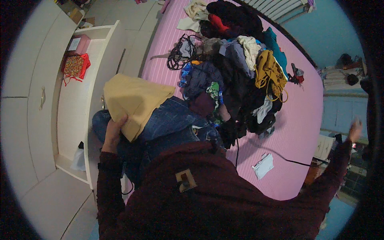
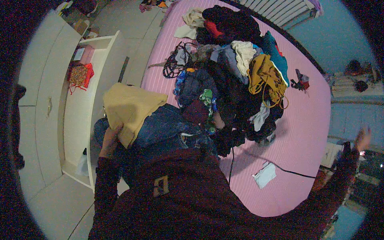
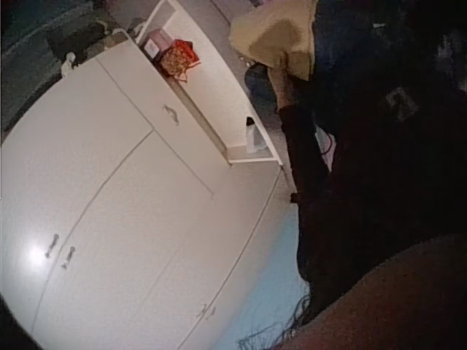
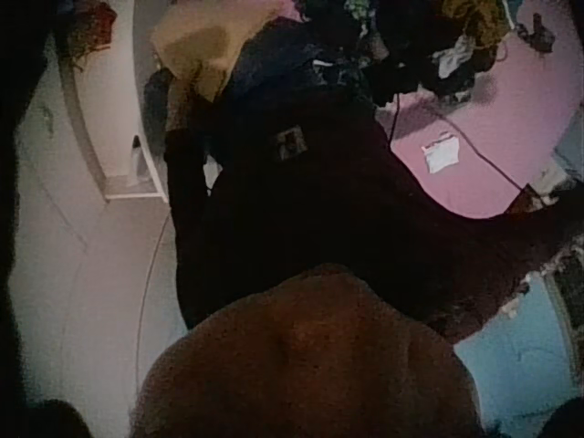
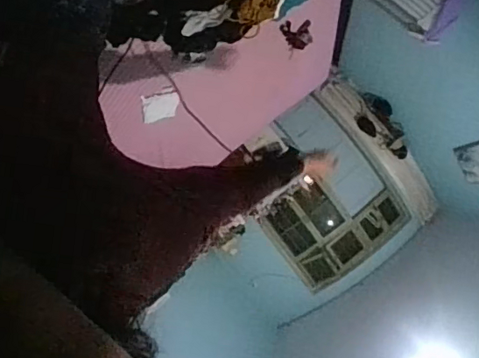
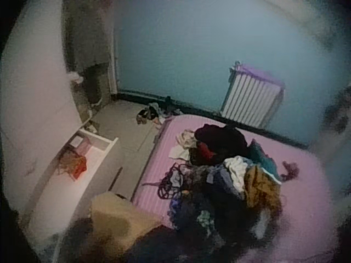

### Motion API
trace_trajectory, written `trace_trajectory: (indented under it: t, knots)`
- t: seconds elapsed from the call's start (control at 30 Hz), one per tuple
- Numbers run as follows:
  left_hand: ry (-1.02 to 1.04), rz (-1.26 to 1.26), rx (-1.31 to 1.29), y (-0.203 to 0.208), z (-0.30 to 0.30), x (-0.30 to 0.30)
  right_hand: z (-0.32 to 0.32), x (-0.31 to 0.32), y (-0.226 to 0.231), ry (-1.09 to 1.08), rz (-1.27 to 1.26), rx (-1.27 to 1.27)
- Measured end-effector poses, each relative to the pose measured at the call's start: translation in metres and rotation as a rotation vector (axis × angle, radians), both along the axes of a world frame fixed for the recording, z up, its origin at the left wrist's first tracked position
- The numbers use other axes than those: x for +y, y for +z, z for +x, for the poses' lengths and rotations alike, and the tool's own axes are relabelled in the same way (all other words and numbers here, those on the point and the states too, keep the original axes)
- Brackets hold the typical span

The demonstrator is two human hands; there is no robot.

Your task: The person sits on a bed and folds several pieces of clothing one by one, including a dark garment, a light blue item, a dark blue piece, a green patterned cloth, and a blue patterned cloth. Each item is folded and placed into an open drawer in a white dresser.

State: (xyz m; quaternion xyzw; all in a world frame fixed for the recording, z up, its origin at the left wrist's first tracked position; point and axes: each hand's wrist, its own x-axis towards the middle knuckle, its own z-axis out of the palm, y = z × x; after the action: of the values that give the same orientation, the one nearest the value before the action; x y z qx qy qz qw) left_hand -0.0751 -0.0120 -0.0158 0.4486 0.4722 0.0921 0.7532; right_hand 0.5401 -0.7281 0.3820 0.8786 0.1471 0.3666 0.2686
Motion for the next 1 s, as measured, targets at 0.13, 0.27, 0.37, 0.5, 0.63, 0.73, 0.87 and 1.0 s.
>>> trace_trajectory:
  t: [0.13,0.27,0.37,0.5,0.63,0.73,0.87,1.0]
  knots:
    - [0.027,0.059,0.015,0.016,0.000,-0.005,-0.006,0.284,-0.145,0.540,0.391,0.770]
    - [-0.095,0.149,0.073,0.031,-0.005,-0.003,-0.106,0.465,-0.267,1.184,0.062,0.713]
    - [-0.123,0.169,0.129,0.035,-0.008,-0.006,-0.126,0.493,-0.277,0.767,0.062,0.768]
    - [-0.027,0.123,0.060,0.031,-0.009,-0.014,-0.088,0.449,-0.247,0.461,0.891,1.233]
    - [-0.059,0.125,0.081,0.022,-0.007,-0.011,-0.064,0.389,-0.228,0.517,1.665,1.544]
    - [-0.116,0.174,0.124,0.015,-0.008,-0.003,-0.061,0.366,-0.223,0.662,1.970,1.581]
    - [-0.125,0.201,0.138,0.004,-0.018,-0.001,-0.057,0.356,-0.219,0.735,2.001,1.409]
    - [-0.095,0.203,0.168,-0.003,-0.022,-0.003,-0.039,0.349,-0.213,0.734,2.092,1.277]
